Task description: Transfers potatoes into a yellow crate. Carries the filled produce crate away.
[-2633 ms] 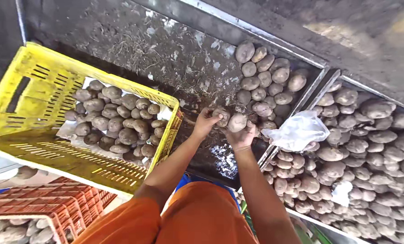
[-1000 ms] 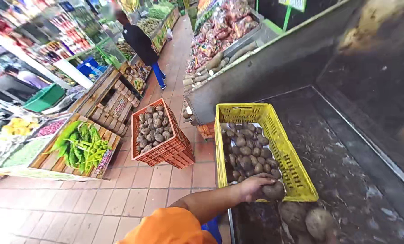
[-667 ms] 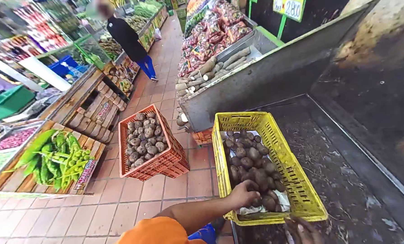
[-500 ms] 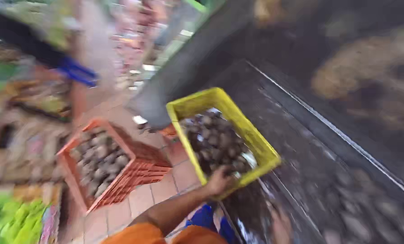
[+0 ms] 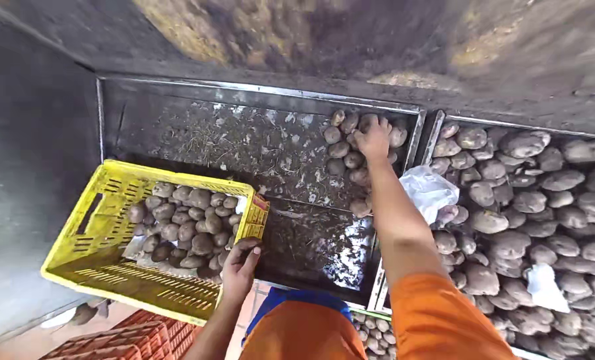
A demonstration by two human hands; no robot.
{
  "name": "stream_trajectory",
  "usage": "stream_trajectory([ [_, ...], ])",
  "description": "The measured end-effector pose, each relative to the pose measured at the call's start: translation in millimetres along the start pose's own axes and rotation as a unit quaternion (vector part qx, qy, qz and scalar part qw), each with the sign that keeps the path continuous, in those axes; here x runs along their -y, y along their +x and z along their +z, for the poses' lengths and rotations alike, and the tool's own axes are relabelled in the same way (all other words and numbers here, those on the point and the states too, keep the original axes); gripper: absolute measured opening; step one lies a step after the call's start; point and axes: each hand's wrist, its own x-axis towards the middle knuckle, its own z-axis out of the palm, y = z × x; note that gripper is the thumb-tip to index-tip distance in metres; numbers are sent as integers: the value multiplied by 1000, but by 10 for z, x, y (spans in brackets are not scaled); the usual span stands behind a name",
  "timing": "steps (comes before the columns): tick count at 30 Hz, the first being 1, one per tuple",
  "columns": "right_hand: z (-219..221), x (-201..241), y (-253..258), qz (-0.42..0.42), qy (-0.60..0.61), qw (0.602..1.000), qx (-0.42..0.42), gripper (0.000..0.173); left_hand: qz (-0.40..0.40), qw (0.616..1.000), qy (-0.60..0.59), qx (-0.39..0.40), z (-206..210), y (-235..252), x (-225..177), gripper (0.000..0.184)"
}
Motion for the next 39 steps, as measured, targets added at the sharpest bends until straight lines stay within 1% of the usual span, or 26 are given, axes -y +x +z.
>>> stream_trajectory([
  [2, 163, 65, 322, 51, -93, 993, 54, 93, -22, 1000, -3, 9, 256, 187, 31, 17],
  [3, 228, 128, 428, 70, -128, 987, 74, 100, -35, 999, -2, 13, 378, 306, 62, 17],
  [4, 271, 184, 489, 80, -150, 982, 88, 100, -53, 998, 3, 19, 495, 438, 91, 19],
  [6, 260, 232, 535, 58, -168, 978, 113, 88, -98, 995, 17, 31, 767, 798, 146, 21],
  [9, 196, 198, 428, -58, -132, 978, 151, 72, -139, 987, 34, 73, 1220, 1545, 204, 29],
  [11, 234, 119, 349, -103, -98, 976, 165, 67, -128, 983, 74, 112, 1564, 2128, 256, 35],
  [13, 333, 46, 345, -107, -91, 976, 165, 70, -116, 972, 152, 136, 1911, 2711, 335, 47],
  [14, 379, 44, 350, -105, -102, 975, 168, 75, -112, 961, 209, 141, 2057, 2962, 378, 55],
  [16, 416, 81, 385, -91, -116, 973, 179, 78, -94, 918, 348, 165, 2280, 3417, 453, 71],
  [17, 418, 88, 403, -95, -119, 972, 179, 74, -86, 888, 412, 184, 2351, 3612, 488, 74],
  [19, 423, 43, 423, -120, -114, 972, 165, 57, -81, 820, 513, 239, 2430, 3890, 523, 72],
  [20, 411, 20, 442, -125, -108, 973, 162, 51, -84, 798, 537, 262, 2463, 3974, 526, 68],
  [22, 370, 21, 480, -119, -98, 973, 174, 51, -92, 793, 544, 260, 2526, 4038, 549, 60],
  [24, 346, 112, 505, -100, -95, 967, 214, 71, -87, 810, 528, 239, 2530, 3990, 583, 49],
  [25, 355, 175, 521, -93, -101, 965, 226, 80, -82, 829, 506, 223, 2507, 3943, 591, 46],
  [26, 376, 236, 533, -90, -107, 964, 227, 83, -85, 857, 467, 199, 2466, 3898, 593, 43],
  [27, 404, 281, 532, -91, -111, 965, 220, 79, -101, 894, 406, 163, 2409, 3863, 608, 39],
  [29, 473, 313, 507, -103, -116, 968, 195, 66, -170, 957, 222, 73, 2274, 3818, 696, 24],
  [30, 484, 292, 502, -115, -115, 968, 189, 62, -207, 966, 151, 32, 2228, 3808, 734, 21],
  [31, 469, 248, 502, -130, -108, 968, 186, 61, -235, 961, 144, 26, 2186, 3783, 729, 26],
  [32, 459, 189, 512, -150, -97, 967, 179, 59, -244, 948, 194, 67, 2148, 3744, 696, 30],
  [33, 465, 128, 525, -167, -85, 968, 167, 57, -230, 925, 268, 139, 2133, 3700, 671, 35],
  [34, 479, 77, 520, -179, -76, 968, 157, 56, -204, 894, 336, 214, 2141, 3647, 670, 48],
  [35, 491, 47, 514, -187, -74, 968, 151, 55, -181, 856, 405, 264, 2179, 3600, 667, 61],
  [37, 486, 55, 475, -185, -86, 966, 160, 55, -157, 790, 511, 299, 2276, 3517, 648, 73],
  [39, 469, 120, 438, -172, -96, 965, 172, 57, -144, 766, 558, 284, 2332, 3410, 613, 72],
])
